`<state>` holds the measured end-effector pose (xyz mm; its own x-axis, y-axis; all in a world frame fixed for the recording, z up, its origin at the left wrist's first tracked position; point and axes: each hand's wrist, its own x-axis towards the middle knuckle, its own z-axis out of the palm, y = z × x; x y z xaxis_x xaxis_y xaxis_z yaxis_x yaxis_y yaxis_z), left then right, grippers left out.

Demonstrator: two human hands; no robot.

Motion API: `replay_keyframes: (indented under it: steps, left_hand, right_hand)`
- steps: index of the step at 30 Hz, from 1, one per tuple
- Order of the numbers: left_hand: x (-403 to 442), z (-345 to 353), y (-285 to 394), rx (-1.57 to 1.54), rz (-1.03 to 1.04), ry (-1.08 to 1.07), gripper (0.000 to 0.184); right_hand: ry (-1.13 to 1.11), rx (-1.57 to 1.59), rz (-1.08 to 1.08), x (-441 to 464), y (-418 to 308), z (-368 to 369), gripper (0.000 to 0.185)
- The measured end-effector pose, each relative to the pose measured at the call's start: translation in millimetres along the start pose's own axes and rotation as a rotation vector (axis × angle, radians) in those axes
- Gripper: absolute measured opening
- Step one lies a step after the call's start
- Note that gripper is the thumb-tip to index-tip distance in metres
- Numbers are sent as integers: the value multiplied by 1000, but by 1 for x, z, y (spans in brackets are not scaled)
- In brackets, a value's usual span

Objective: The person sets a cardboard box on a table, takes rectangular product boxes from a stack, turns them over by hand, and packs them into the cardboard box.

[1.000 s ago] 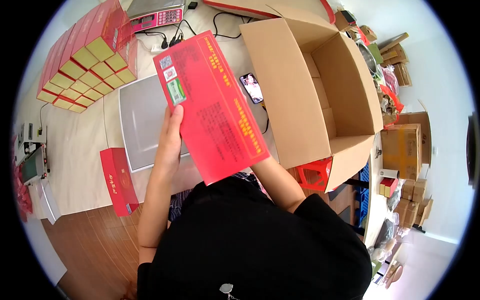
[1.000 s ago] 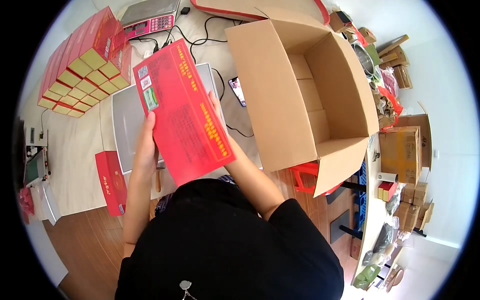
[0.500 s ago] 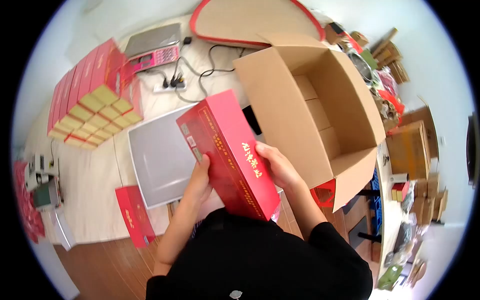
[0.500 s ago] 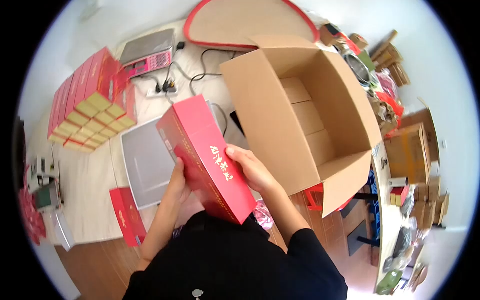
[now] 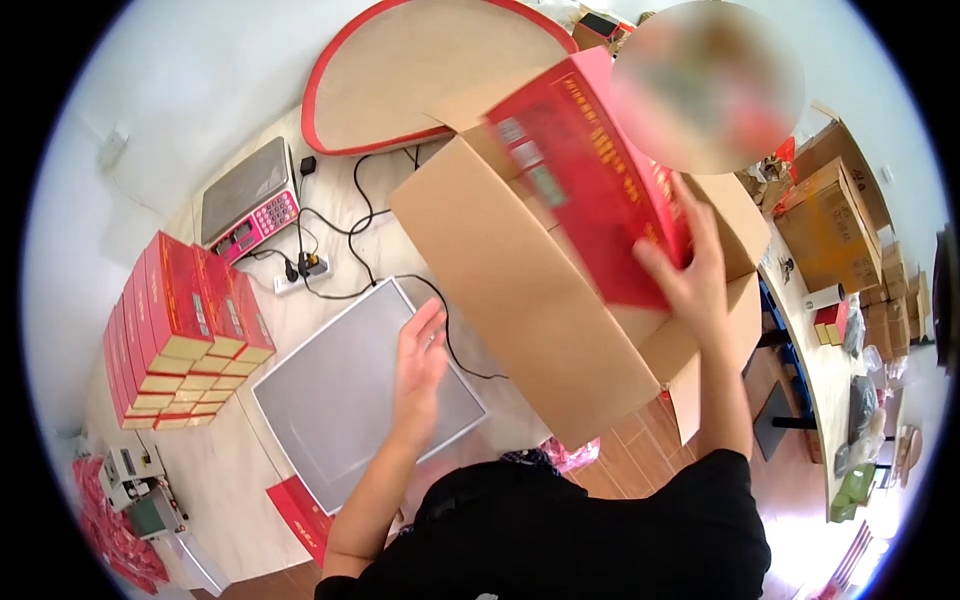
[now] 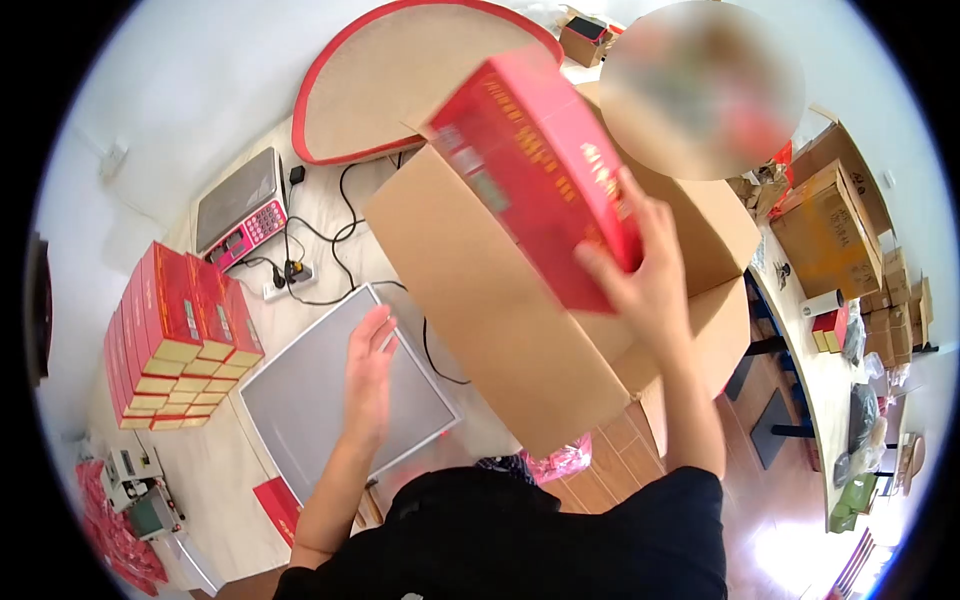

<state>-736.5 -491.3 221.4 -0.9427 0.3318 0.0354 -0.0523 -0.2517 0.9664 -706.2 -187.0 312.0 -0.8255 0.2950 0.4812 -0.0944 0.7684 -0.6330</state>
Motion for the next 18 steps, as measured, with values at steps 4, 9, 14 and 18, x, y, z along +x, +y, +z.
replay_keyframes:
  steps: [4, 9, 14, 18]
  left_hand:
    - [-11, -67, -31, 84, -101, 208, 52]
    - [-49, -132, -38, 194, -254, 614, 38]
    - [-76, -166, -34, 247, -316, 787, 31]
    - [-93, -180, -39, 248, -367, 890, 25]
  right_hand:
    - [32, -491, 49, 56, 138, 22, 71]
    - [-81, -612, 147, 74, 285, 98, 75]
    - [-106, -656, 192, 90, 363, 165, 72]
    - [-116, -798, 239, 92, 372, 199, 68]
